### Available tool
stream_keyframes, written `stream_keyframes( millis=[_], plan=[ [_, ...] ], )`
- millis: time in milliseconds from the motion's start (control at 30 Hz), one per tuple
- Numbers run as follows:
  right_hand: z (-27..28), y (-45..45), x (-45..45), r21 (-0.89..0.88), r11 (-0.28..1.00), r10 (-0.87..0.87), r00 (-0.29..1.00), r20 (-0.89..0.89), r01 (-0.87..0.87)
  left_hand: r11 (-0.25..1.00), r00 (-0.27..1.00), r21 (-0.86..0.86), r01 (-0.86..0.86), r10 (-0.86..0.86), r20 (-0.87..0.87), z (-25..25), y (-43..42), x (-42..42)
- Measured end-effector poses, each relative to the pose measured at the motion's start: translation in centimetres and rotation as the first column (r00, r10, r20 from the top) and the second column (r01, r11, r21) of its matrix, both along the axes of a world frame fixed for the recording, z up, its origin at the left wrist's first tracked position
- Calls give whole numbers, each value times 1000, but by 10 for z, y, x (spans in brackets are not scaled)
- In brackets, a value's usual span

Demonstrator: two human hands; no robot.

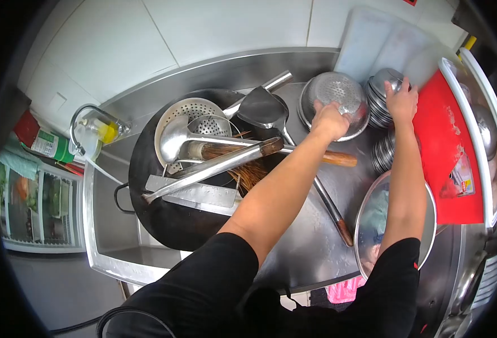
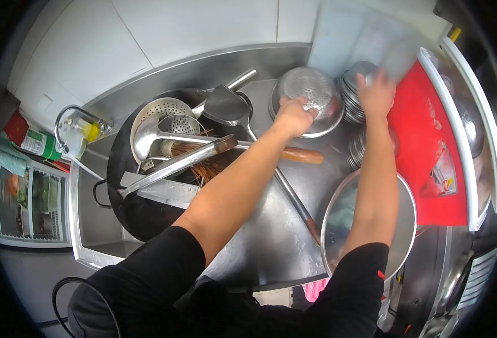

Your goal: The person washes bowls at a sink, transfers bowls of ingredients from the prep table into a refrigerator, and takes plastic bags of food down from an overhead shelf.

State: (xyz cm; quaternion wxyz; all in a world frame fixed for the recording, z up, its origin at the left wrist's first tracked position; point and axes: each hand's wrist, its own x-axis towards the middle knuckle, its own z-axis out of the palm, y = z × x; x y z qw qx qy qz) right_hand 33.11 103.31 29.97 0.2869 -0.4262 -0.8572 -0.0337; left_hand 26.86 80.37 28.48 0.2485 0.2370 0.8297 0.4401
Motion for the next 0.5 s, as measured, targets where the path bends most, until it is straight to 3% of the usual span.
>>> stream_keyframes(
  millis=[133, 200, 267, 300, 367, 400, 467, 500],
  plan=[
    [-7, -37, -12, 206, 954, 208, 975, 81, -220, 999, 1000, 51, -16, 16, -6, 0, 3, 2],
    [-7, -58, -16, 222, 930, 273, 954, 123, -294, 963, 953, -184, 199, -234, -194, 26, -5, 14],
    [-9, -64, -18, 186, 922, 307, 934, 181, -339, 980, 941, -51, 194, -201, -273, 18, 3, 26],
    [-9, -66, -17, 174, 924, 306, 931, 199, -341, 951, 788, -88, 297, -296, -540, 21, -6, 40],
    [-14, -40, -22, 184, 907, 348, 920, 182, -379, 922, 822, 167, 350, -216, -527, 38, -44, 69],
    [-22, -31, -32, 200, 891, 383, 911, 151, -407, 869, 863, 211, 448, -358, -357, 97, -107, 78],
    [-2, -56, -28, 167, 922, 344, 937, 58, -349, 654, 762, 413, 633, -434, -481, 113, -179, 68],
    [10, -63, -22, 204, 908, 324, 921, 214, -367, 652, 775, 432, 623, -443, -450, 126, -218, 61]
  ],
)
